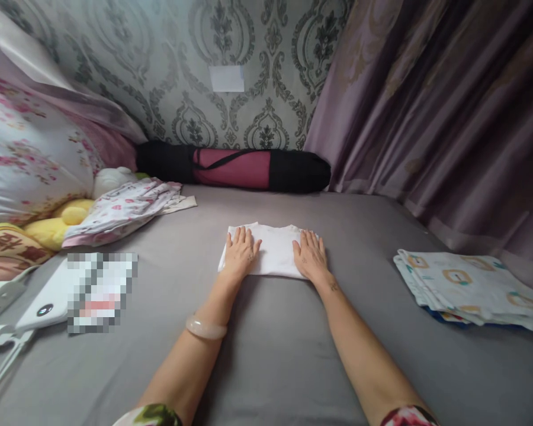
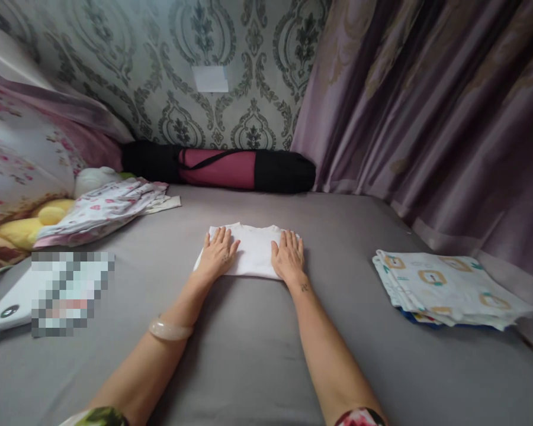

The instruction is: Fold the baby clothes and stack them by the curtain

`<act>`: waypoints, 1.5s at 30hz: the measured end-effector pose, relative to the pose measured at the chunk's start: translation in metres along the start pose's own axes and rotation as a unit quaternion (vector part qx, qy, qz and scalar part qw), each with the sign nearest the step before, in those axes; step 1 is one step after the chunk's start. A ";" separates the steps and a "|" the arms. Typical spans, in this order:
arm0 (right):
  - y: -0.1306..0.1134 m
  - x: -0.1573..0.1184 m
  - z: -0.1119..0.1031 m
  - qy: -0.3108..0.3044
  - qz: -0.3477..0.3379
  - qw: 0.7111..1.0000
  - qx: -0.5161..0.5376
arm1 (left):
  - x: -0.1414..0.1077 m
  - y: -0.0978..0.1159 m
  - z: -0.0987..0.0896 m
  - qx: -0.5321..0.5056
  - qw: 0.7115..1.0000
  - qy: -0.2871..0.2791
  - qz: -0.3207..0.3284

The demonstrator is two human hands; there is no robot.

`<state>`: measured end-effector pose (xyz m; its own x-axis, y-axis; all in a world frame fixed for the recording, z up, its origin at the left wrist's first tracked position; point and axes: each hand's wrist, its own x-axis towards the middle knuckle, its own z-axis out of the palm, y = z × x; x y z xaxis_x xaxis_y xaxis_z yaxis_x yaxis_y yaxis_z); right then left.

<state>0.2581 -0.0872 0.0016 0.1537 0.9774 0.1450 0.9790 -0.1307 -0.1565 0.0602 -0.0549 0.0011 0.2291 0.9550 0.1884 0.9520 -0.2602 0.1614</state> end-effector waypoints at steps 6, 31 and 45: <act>-0.014 -0.004 0.004 -0.009 -0.052 0.999 0.007 | -0.004 0.011 0.000 -0.014 0.998 -0.043 0.033; -0.077 -0.001 0.011 -0.042 -0.099 0.994 0.034 | 0.010 -0.020 -0.033 -0.150 0.988 -0.031 -0.020; -0.103 0.003 0.017 -0.051 -0.104 0.992 0.050 | 0.017 -0.056 -0.048 -0.290 0.950 0.016 -0.115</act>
<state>0.1555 -0.0676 0.0020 -0.0688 0.9939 0.0857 0.9692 0.0870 -0.2304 0.0014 -0.0312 0.0419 0.0128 0.9938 0.1105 0.7020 -0.0876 0.7068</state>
